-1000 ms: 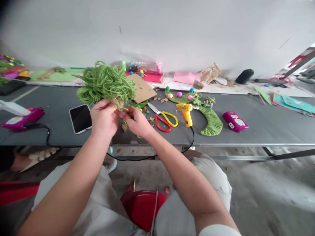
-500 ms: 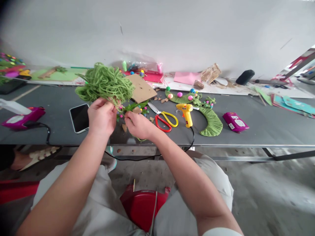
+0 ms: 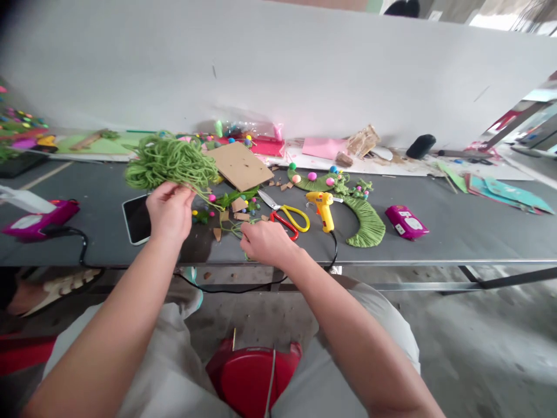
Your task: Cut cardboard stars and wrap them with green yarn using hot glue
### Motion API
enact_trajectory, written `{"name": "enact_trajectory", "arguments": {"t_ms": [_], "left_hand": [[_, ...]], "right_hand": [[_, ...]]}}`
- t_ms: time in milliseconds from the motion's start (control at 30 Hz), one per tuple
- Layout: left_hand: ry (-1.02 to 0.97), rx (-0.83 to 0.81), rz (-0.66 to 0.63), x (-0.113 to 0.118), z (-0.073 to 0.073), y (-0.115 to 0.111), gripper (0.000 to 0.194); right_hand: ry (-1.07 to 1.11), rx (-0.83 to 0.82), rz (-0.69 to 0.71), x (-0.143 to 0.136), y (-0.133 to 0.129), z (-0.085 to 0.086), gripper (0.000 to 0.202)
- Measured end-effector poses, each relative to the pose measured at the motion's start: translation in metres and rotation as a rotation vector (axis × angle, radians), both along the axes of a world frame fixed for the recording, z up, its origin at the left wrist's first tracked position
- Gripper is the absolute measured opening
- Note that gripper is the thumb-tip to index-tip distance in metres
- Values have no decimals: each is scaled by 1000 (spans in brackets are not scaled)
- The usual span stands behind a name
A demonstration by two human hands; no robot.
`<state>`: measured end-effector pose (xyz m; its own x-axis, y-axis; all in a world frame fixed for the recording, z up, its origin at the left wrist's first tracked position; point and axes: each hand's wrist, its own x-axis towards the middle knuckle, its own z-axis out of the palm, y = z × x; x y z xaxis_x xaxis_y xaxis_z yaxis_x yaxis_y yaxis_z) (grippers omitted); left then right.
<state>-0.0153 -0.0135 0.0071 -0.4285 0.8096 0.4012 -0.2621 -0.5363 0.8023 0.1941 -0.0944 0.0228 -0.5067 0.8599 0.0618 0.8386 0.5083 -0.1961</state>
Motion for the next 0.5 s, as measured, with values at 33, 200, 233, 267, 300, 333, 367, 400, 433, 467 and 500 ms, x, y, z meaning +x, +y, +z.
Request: {"name": "enact_trajectory", "arguments": {"t_ms": [33, 200, 233, 267, 300, 333, 367, 400, 433, 467, 500], "left_hand": [[-14, 3, 6, -1, 0, 1, 25], [-154, -68, 81, -17, 6, 19, 31], [-221, -105, 129, -24, 9, 25, 28], [-260, -117, 174, -32, 11, 30, 25], [-286, -121, 207, -40, 14, 34, 24], [-311, -132, 235, -48, 16, 38, 26], [-327, -140, 251, -55, 18, 40, 29], [-332, -143, 258, -61, 19, 41, 30], [-328, -135, 258, -63, 20, 40, 30], [-319, -128, 254, -64, 19, 39, 30], [-304, -119, 248, -62, 18, 37, 30]], "right_hand": [[-21, -8, -5, 5, -2, 0, 25], [-105, -60, 0, 23, -7, 2, 23], [-114, -64, -6, 27, -6, 3, 23], [-117, -65, -17, 30, -4, 4, 23], [-113, -62, -34, 34, -2, 6, 24], [-104, -56, -57, 38, 1, 7, 24], [-91, -49, -83, 42, 4, 8, 25], [-73, -41, -118, 46, 8, 9, 25], [-51, -34, -161, 49, 11, 9, 26], [-23, -27, -215, 51, 15, 9, 26], [12, -22, -271, 53, 18, 9, 26]]}}
